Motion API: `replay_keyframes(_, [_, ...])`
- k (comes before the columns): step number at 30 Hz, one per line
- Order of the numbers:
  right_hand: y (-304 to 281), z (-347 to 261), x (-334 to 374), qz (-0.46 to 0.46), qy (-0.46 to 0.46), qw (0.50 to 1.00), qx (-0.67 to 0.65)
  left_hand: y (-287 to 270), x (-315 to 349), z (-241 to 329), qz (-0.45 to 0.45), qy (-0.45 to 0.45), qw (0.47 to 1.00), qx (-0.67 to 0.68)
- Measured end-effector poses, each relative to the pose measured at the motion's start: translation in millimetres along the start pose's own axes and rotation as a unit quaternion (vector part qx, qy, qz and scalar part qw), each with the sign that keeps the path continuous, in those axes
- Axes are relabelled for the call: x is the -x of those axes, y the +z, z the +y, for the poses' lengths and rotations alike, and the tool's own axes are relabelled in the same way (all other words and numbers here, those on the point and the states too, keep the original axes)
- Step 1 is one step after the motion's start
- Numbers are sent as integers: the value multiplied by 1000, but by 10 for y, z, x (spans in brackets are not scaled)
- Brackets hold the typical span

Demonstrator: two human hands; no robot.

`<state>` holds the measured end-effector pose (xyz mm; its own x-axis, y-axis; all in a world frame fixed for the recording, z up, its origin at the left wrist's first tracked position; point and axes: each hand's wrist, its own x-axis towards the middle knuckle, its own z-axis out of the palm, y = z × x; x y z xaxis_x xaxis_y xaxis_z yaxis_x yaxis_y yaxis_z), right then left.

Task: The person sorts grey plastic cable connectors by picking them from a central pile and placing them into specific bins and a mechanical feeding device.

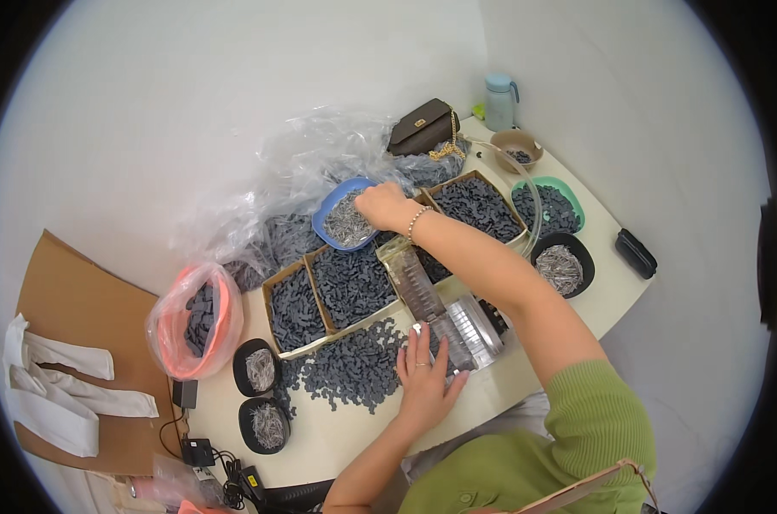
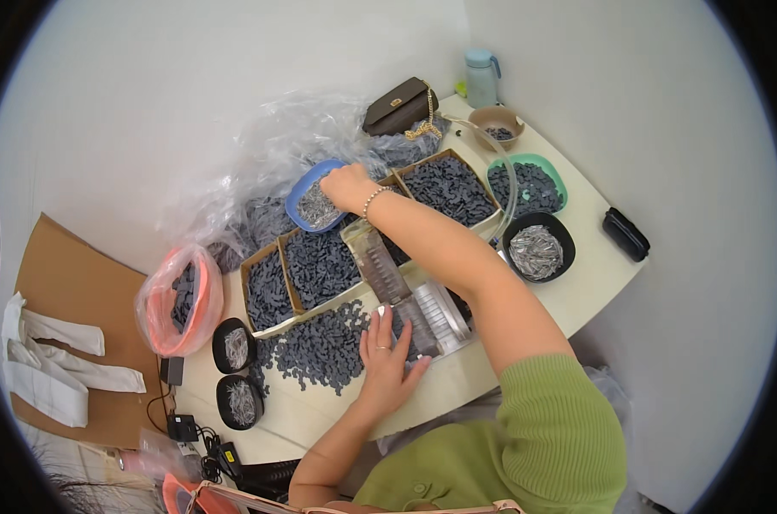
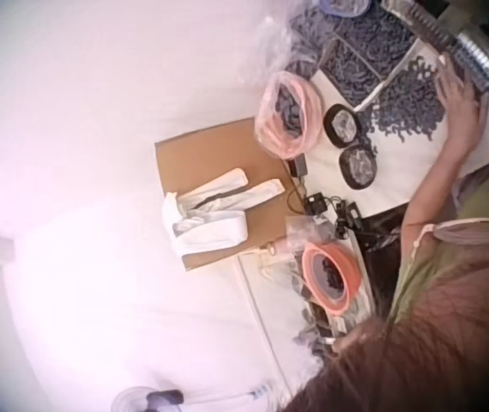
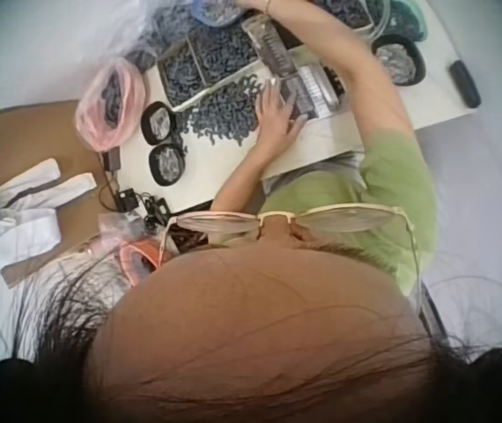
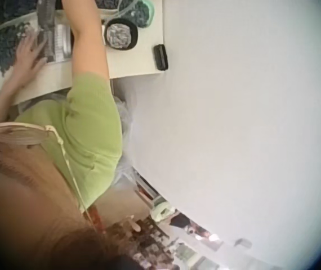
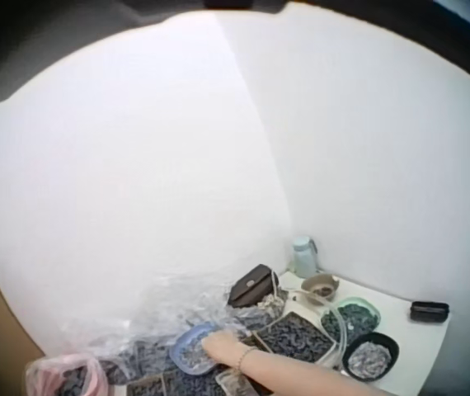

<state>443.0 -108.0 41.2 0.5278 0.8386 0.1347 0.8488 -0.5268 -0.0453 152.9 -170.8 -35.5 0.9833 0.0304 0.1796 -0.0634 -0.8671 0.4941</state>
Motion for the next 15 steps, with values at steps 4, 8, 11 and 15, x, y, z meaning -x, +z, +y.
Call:
replay_keyframes(4, [54, 115, 20, 29, 25, 997, -68, 114, 11, 46, 15, -3, 1000, -4])
replay_keyframes(8, [98, 201, 104, 83, -2, 993, -81, 123, -4, 82, 25, 0, 999, -21])
replay_keyframes(11, [97, 247, 170, 123, -19, 988, -89, 65, 9, 117, 26, -2, 999, -43])
replay_keyframes(15, [49, 371, 403, 203, -55, 972, -106, 14, 29, 91, 25, 0, 996, -83])
